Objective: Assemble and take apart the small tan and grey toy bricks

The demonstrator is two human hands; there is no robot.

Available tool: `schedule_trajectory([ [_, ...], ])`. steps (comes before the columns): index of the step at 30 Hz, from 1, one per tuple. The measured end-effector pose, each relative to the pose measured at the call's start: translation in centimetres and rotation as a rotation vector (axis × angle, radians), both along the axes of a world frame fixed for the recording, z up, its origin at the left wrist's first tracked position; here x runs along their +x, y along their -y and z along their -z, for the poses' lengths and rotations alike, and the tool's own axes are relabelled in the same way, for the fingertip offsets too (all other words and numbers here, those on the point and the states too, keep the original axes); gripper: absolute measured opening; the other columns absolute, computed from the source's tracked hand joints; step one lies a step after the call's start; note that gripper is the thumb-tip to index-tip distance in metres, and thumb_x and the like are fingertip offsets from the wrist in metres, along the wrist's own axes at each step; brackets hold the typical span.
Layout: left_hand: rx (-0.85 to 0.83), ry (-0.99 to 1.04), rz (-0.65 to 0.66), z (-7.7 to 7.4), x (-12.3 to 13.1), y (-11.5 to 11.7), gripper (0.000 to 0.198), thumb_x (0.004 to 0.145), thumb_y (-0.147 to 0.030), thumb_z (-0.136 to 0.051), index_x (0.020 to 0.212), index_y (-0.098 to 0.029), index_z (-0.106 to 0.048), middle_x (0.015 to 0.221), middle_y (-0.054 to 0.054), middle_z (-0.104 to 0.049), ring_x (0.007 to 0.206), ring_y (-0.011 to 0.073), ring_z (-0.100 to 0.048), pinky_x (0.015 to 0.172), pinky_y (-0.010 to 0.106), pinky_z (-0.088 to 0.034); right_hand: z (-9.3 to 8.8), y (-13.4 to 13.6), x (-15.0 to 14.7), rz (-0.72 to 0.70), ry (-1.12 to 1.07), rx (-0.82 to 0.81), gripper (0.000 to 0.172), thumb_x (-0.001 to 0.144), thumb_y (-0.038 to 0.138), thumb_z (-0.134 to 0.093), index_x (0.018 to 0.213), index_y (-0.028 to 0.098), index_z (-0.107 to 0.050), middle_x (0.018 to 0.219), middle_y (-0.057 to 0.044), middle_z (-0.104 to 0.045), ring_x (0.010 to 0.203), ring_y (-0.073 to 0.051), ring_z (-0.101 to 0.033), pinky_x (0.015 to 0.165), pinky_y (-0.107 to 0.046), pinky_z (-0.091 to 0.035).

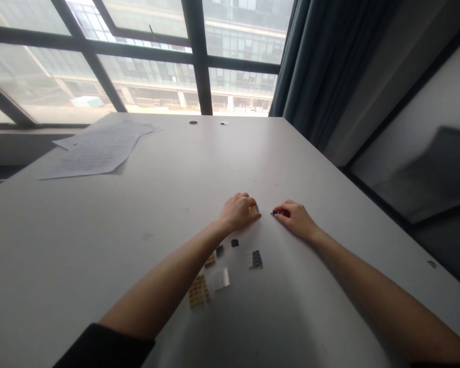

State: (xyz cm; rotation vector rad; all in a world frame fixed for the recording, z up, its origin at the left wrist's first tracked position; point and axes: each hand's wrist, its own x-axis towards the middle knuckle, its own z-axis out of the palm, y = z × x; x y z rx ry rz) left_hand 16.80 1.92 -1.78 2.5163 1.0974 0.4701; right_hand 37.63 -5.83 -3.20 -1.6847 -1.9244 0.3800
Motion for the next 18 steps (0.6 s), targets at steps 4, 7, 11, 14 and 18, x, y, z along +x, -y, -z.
schedule_trajectory([
  [4, -0.03, 0.009, -0.038, 0.7, 0.7, -0.5, 0.031, 0.075, -0.042, -0.063, 0.095, -0.02, -0.071, 0.094, 0.008, -0.063, 0.09, 0.0234, -0.06, 0.08, 0.032, -0.047, 0.6, -0.6, 0.1, -0.003, -0.019, 0.024, 0.015, 0.079, 0.018, -0.062, 0.09, 0.017, -0.073, 0.079, -0.002, -0.061, 0.07, -0.014, -0.057, 0.07, -0.026, -0.045],
  [7, -0.032, 0.018, -0.046, 0.9, 0.6, -0.7, 0.032, 0.073, -0.042, -0.065, 0.096, -0.02, -0.071, 0.098, 0.008, -0.063, 0.095, 0.0246, -0.059, 0.083, 0.033, -0.047, 0.8, -0.9, 0.0, -0.004, -0.029, 0.043, 0.014, 0.079, 0.018, -0.062, 0.089, 0.017, -0.072, 0.079, -0.002, -0.061, 0.071, -0.015, -0.057, 0.07, -0.027, -0.045],
  [11, -0.039, 0.036, -0.049, 1.0, 0.7, -0.8, 0.033, 0.071, -0.041, -0.068, 0.096, -0.02, -0.071, 0.099, 0.009, -0.062, 0.097, 0.0263, -0.058, 0.085, 0.035, -0.047, 0.9, -0.9, -0.2, -0.001, -0.035, 0.062, 0.013, 0.078, 0.019, -0.062, 0.087, 0.017, -0.072, 0.078, -0.002, -0.06, 0.07, -0.015, -0.056, 0.07, -0.027, -0.045],
  [14, -0.059, 0.062, -0.055, 0.9, 0.8, -0.7, 0.039, 0.07, -0.042, -0.07, 0.101, -0.019, -0.069, 0.097, 0.008, -0.063, 0.096, 0.0264, -0.059, 0.084, 0.036, -0.048, 1.0, -0.8, -0.3, 0.008, -0.043, 0.076, 0.014, 0.079, 0.02, -0.061, 0.087, 0.017, -0.072, 0.077, -0.002, -0.06, 0.07, -0.016, -0.056, 0.07, -0.028, -0.045],
  [18, -0.081, 0.122, -0.066, 0.1, -1.0, -0.2, 0.056, 0.072, -0.05, -0.069, 0.117, -0.018, -0.061, 0.102, 0.007, -0.063, 0.091, 0.0224, -0.061, 0.083, 0.034, -0.049, 1.1, -0.6, -0.1, 0.032, -0.083, 0.088, 0.02, 0.077, 0.023, -0.063, 0.095, 0.017, -0.07, 0.08, -0.003, -0.062, 0.067, -0.015, -0.055, 0.068, -0.029, -0.046],
])
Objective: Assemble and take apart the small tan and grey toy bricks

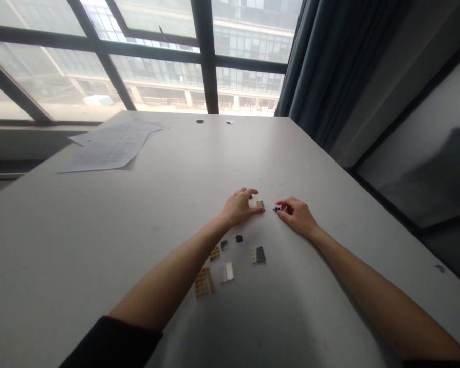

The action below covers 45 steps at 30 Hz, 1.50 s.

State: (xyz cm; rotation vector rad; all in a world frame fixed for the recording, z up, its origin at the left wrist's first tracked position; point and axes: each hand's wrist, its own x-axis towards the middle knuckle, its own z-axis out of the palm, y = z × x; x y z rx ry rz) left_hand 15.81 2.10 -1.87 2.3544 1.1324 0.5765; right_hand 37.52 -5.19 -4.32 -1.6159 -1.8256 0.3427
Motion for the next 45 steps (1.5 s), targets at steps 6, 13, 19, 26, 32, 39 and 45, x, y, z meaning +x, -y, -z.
schedule_trajectory([
  [6, -0.01, 0.071, -0.018, -2.0, -10.3, 3.0, 0.041, 0.079, -0.049, -0.064, 0.109, -0.021, -0.064, 0.101, 0.005, -0.064, 0.086, 0.0184, -0.061, 0.073, 0.031, -0.051, -0.6, 2.0, -0.2, 0.025, -0.09, 0.02, 0.025, 0.082, 0.03, -0.06, 0.101, 0.015, -0.067, 0.087, -0.006, -0.063, 0.068, -0.016, -0.056, 0.063, -0.03, -0.048],
  [13, -0.072, -0.044, -0.098, -1.5, -19.2, 6.9, 0.038, 0.078, -0.047, -0.065, 0.107, -0.023, -0.066, 0.106, 0.006, -0.063, 0.086, 0.0192, -0.06, 0.071, 0.031, -0.052, -2.0, 6.7, -3.8, -0.429, 0.04, -0.19, 0.043, 0.078, 0.035, -0.071, 0.119, 0.023, -0.062, 0.117, -0.009, -0.058, 0.101, -0.023, -0.058, 0.085, -0.035, -0.051],
  [19, -0.025, -0.106, -0.111, 0.4, -17.4, 7.1, 0.033, 0.081, -0.041, -0.061, 0.108, -0.023, -0.067, 0.104, 0.005, -0.063, 0.089, 0.0206, -0.059, 0.084, 0.036, -0.048, -1.9, 7.0, -5.4, -0.439, 0.105, -0.226, 0.045, 0.075, 0.03, -0.075, 0.118, 0.021, -0.063, 0.114, -0.01, -0.059, 0.106, -0.025, -0.056, 0.095, -0.039, -0.047],
  [26, 0.005, -0.112, -0.085, 0.6, -16.0, 6.4, 0.021, 0.084, -0.037, -0.058, 0.093, -0.023, -0.071, 0.098, 0.004, -0.064, 0.088, 0.0201, -0.058, 0.082, 0.035, -0.047, -1.5, 7.6, -6.8, -0.403, 0.104, -0.178, 0.033, 0.078, 0.024, -0.072, 0.111, 0.017, -0.066, 0.106, -0.01, -0.061, 0.1, -0.024, -0.057, 0.091, -0.039, -0.048],
  [32, -0.01, -0.108, -0.095, 0.5, -15.4, 6.0, 0.021, 0.084, -0.037, -0.057, 0.087, -0.022, -0.071, 0.093, 0.003, -0.064, 0.081, 0.0178, -0.058, 0.078, 0.032, -0.047, -1.1, 7.5, -7.0, -0.416, 0.077, -0.119, 0.024, 0.081, 0.025, -0.07, 0.103, 0.018, -0.068, 0.101, -0.009, -0.062, 0.094, -0.022, -0.059, 0.086, -0.036, -0.05],
  [39, -0.058, -0.045, -0.143, 0.2, -14.4, 5.1, 0.022, 0.083, -0.04, -0.057, 0.087, -0.023, -0.07, 0.093, 0.002, -0.064, 0.077, 0.0155, -0.058, 0.073, 0.029, -0.048, -1.0, 7.9, -6.6, -0.425, 0.08, -0.097, 0.034, 0.08, 0.027, -0.071, 0.112, 0.018, -0.064, 0.106, -0.01, -0.061, 0.099, -0.024, -0.057, 0.09, -0.039, -0.048],
  [45, -0.057, -0.036, -0.146, 0.1, -13.8, 5.2, 0.022, 0.083, -0.039, -0.058, 0.085, -0.021, -0.071, 0.089, 0.002, -0.065, 0.075, 0.0153, -0.058, 0.071, 0.028, -0.048, -0.9, 8.1, -6.8, -0.399, 0.086, -0.1, 0.05, 0.075, 0.027, -0.076, 0.121, 0.017, -0.058, 0.109, -0.01, -0.061, 0.102, -0.025, -0.055, 0.093, -0.041, -0.047],
])
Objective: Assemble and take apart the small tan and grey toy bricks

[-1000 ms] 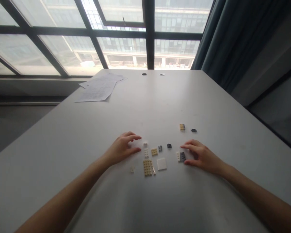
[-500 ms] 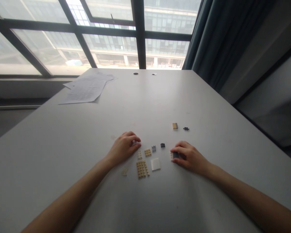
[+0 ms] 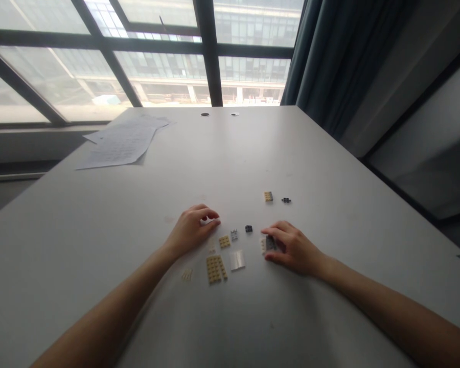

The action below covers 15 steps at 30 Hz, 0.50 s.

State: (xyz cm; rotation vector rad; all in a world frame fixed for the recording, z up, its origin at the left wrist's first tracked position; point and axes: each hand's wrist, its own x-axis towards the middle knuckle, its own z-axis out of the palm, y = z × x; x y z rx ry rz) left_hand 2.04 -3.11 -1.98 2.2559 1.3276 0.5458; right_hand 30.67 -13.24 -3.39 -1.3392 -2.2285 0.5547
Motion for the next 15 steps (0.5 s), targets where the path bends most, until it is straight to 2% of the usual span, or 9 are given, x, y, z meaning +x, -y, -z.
schedule_trajectory([
  [3, 0.013, 0.0, 0.013, -0.1, 0.5, -0.1, 0.021, 0.082, -0.038, -0.058, 0.084, -0.022, -0.071, 0.088, 0.002, -0.065, 0.075, 0.0155, -0.058, 0.071, 0.028, -0.047, 0.0, 0.0, -0.2, 0.024, 0.007, 0.007, 0.048, 0.074, 0.029, -0.077, 0.118, 0.017, -0.06, 0.108, -0.01, -0.061, 0.101, -0.025, -0.055, 0.092, -0.041, -0.048],
  [8, 0.063, 0.021, 0.072, -0.4, 2.0, -0.6, 0.02, 0.082, -0.038, -0.06, 0.085, -0.021, -0.071, 0.087, 0.003, -0.066, 0.075, 0.0157, -0.058, 0.072, 0.028, -0.046, -0.2, 0.1, -0.8, 0.017, 0.015, 0.003, 0.03, 0.08, 0.025, -0.071, 0.109, 0.017, -0.064, 0.103, -0.009, -0.061, 0.097, -0.023, -0.056, 0.092, -0.038, -0.048],
  [15, 0.124, -0.002, 0.163, -1.2, 6.2, -0.8, 0.017, 0.083, -0.033, -0.06, 0.084, -0.02, -0.071, 0.083, 0.003, -0.065, 0.076, 0.0161, -0.059, 0.071, 0.028, -0.046, -0.2, -0.1, -0.6, 0.018, 0.0, 0.019, 0.026, 0.081, 0.025, -0.071, 0.105, 0.018, -0.065, 0.101, -0.008, -0.061, 0.096, -0.022, -0.057, 0.089, -0.037, -0.049],
])
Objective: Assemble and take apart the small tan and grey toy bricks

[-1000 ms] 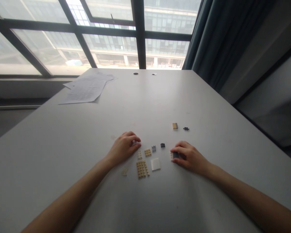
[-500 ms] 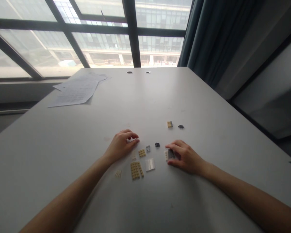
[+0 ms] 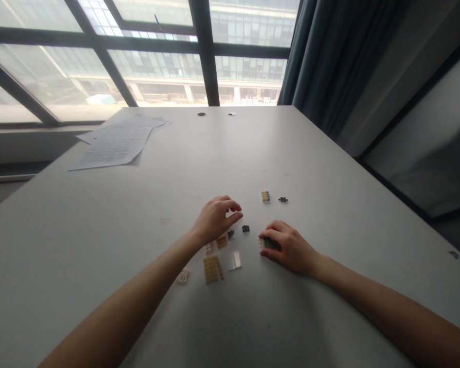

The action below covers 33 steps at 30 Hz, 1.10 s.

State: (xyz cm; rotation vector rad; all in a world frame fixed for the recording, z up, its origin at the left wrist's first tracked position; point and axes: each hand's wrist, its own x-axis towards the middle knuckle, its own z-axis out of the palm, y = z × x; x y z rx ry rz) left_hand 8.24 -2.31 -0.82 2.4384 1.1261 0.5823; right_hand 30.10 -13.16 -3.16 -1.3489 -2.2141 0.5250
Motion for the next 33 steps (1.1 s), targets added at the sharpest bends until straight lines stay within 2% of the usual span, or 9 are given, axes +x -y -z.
schedule_trajectory([
  [6, 0.024, -0.065, 0.077, -0.1, 4.1, -0.5, 0.018, 0.083, -0.032, -0.057, 0.087, -0.021, -0.071, 0.086, 0.003, -0.066, 0.082, 0.0189, -0.06, 0.075, 0.03, -0.047, 0.6, -0.7, 2.6, 0.02, -0.002, 0.046, 0.025, 0.081, 0.028, -0.071, 0.104, 0.02, -0.066, 0.099, -0.008, -0.062, 0.095, -0.023, -0.058, 0.088, -0.038, -0.049],
  [14, 0.022, -0.133, 0.095, 1.3, 7.6, -0.7, 0.015, 0.079, -0.026, -0.057, 0.083, -0.023, -0.071, 0.085, 0.003, -0.067, 0.079, 0.0203, -0.062, 0.07, 0.03, -0.047, 0.4, -2.5, 6.3, 0.135, 0.003, 0.025, 0.023, 0.08, 0.027, -0.072, 0.102, 0.02, -0.068, 0.099, -0.008, -0.062, 0.093, -0.022, -0.059, 0.085, -0.036, -0.049],
  [19, 0.046, -0.145, 0.094, 1.5, 8.5, -0.6, 0.014, 0.081, -0.027, -0.057, 0.086, -0.023, -0.07, 0.085, 0.002, -0.067, 0.077, 0.0197, -0.061, 0.068, 0.03, -0.047, 0.1, -3.7, 7.1, 0.186, -0.011, -0.007, 0.024, 0.08, 0.026, -0.071, 0.102, 0.018, -0.068, 0.098, -0.007, -0.061, 0.079, -0.017, -0.058, 0.077, -0.032, -0.05],
  [23, 0.087, -0.148, 0.094, 0.9, 7.9, 0.2, 0.02, 0.084, -0.031, -0.058, 0.1, -0.022, -0.067, 0.094, 0.005, -0.066, 0.085, 0.0215, -0.06, 0.076, 0.034, -0.047, -0.3, -3.5, 8.4, 0.173, -0.045, -0.057, 0.04, 0.078, 0.028, -0.073, 0.116, 0.019, -0.063, 0.101, -0.006, -0.061, 0.075, -0.016, -0.057, 0.073, -0.031, -0.05],
  [25, 0.169, -0.174, 0.154, 0.5, 7.7, 1.0, 0.02, 0.088, -0.03, -0.056, 0.103, -0.021, -0.065, 0.101, 0.007, -0.064, 0.094, 0.0236, -0.057, 0.082, 0.036, -0.045, -0.5, -3.3, 9.2, 0.192, -0.042, -0.086, 0.041, 0.076, 0.027, -0.073, 0.115, 0.019, -0.064, 0.1, -0.006, -0.061, 0.074, -0.016, -0.057, 0.072, -0.03, -0.05],
  [28, 0.338, -0.238, 0.362, 0.1, 7.7, 2.3, 0.022, 0.089, -0.031, -0.056, 0.107, -0.02, -0.062, 0.108, 0.009, -0.061, 0.103, 0.0252, -0.052, 0.087, 0.038, -0.041, -0.8, -3.1, 9.7, 0.198, -0.022, -0.116, 0.032, 0.076, 0.025, -0.072, 0.107, 0.019, -0.068, 0.098, -0.005, -0.061, 0.071, -0.015, -0.056, 0.07, -0.029, -0.049],
  [30, 0.392, -0.26, 0.472, 0.1, 8.0, 3.1, 0.029, 0.088, -0.035, -0.059, 0.113, -0.02, -0.059, 0.114, 0.009, -0.059, 0.106, 0.025, -0.05, 0.089, 0.038, -0.039, -1.0, -3.1, 9.6, 0.187, -0.013, -0.118, 0.028, 0.077, 0.022, -0.07, 0.104, 0.02, -0.07, 0.095, -0.004, -0.061, 0.07, -0.014, -0.056, 0.069, -0.028, -0.048],
  [33, 0.411, -0.288, 0.524, 0.5, 8.6, 3.6, 0.038, 0.088, -0.041, -0.057, 0.12, -0.019, -0.055, 0.119, 0.01, -0.057, 0.109, 0.0251, -0.049, 0.092, 0.039, -0.036, -1.1, -3.2, 9.2, 0.182, -0.013, -0.11, 0.025, 0.077, 0.02, -0.068, 0.102, 0.021, -0.071, 0.093, -0.003, -0.061, 0.067, -0.013, -0.056, 0.067, -0.027, -0.048],
])
